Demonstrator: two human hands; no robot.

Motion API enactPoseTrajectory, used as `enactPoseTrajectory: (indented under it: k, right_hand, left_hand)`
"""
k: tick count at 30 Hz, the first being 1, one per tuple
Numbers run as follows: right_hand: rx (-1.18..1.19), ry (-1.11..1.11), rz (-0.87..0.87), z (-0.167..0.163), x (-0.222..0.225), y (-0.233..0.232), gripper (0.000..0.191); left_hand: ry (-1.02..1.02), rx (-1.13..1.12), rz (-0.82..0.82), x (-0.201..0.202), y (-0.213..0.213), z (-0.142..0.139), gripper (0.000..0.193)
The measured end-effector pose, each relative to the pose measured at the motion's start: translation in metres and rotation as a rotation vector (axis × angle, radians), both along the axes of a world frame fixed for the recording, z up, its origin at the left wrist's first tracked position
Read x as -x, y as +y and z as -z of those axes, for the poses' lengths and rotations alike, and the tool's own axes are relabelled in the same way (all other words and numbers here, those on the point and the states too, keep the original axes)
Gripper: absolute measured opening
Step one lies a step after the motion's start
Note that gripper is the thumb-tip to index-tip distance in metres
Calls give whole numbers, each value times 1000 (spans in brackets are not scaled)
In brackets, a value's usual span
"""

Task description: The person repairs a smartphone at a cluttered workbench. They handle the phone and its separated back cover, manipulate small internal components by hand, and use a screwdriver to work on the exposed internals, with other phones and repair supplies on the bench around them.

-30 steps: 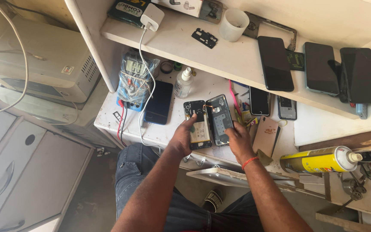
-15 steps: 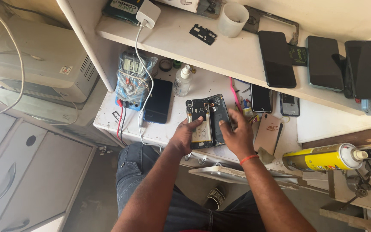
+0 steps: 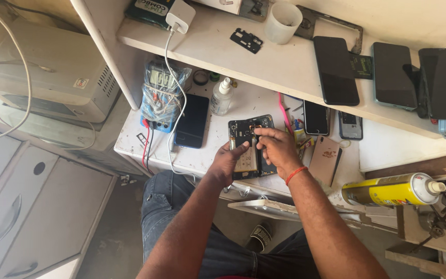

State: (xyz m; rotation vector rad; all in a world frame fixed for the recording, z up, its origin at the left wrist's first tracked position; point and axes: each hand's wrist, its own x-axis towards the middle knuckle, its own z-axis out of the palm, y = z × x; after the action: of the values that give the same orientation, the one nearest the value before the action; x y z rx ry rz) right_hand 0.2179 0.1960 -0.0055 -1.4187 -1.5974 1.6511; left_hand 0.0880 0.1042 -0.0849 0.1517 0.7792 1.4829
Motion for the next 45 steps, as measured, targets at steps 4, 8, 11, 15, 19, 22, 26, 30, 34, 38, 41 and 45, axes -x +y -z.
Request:
enactPoseTrajectory:
  k: [4,8,11,15,19,22,26,30,34,38,41,45]
  right_hand:
    - [32,50,3,0,-3,1,29]
    - [51,51,13,0,-1,-2,28]
    - [76,67,21,0,-1,-2,27]
    - [113,121,33,0,-1,-3,26]
    - [115,123,30,2,-1,-4,26]
    - [102,120,49,3,-2,-5,26]
    - [121,131,45,3,-3,-4,27]
    - [187,155,36,-1,-2,-2,27]
    - [241,166,46,-3,-2,0,27]
    - [298,182,66,0,-4,6,24]
    - [345,200,71,2,-6,11,24]
    - [386,244,101,1,-11,12,22]
  left_hand:
    - [9,17,4,0,1,1,24]
    - [24,52,5,1,0,-2,24]
    - [29,45,6,2,-1,-2,24]
    - [23,22,13,2,-2,-1,24]
    - [25,19,12,2,-1,1,24]
    - [33,22,7,2,-1,2,23]
    - [24,19,11,2,-1,4,23]
    - [20,12,7,3,0,5,24]
    - [34,39,0,2,1,6,24]
    - [37,41,2,1,1,5,24]
    - [44,25,12,2,0,4,23]
    - [31,-19,19,3,-1,5,25]
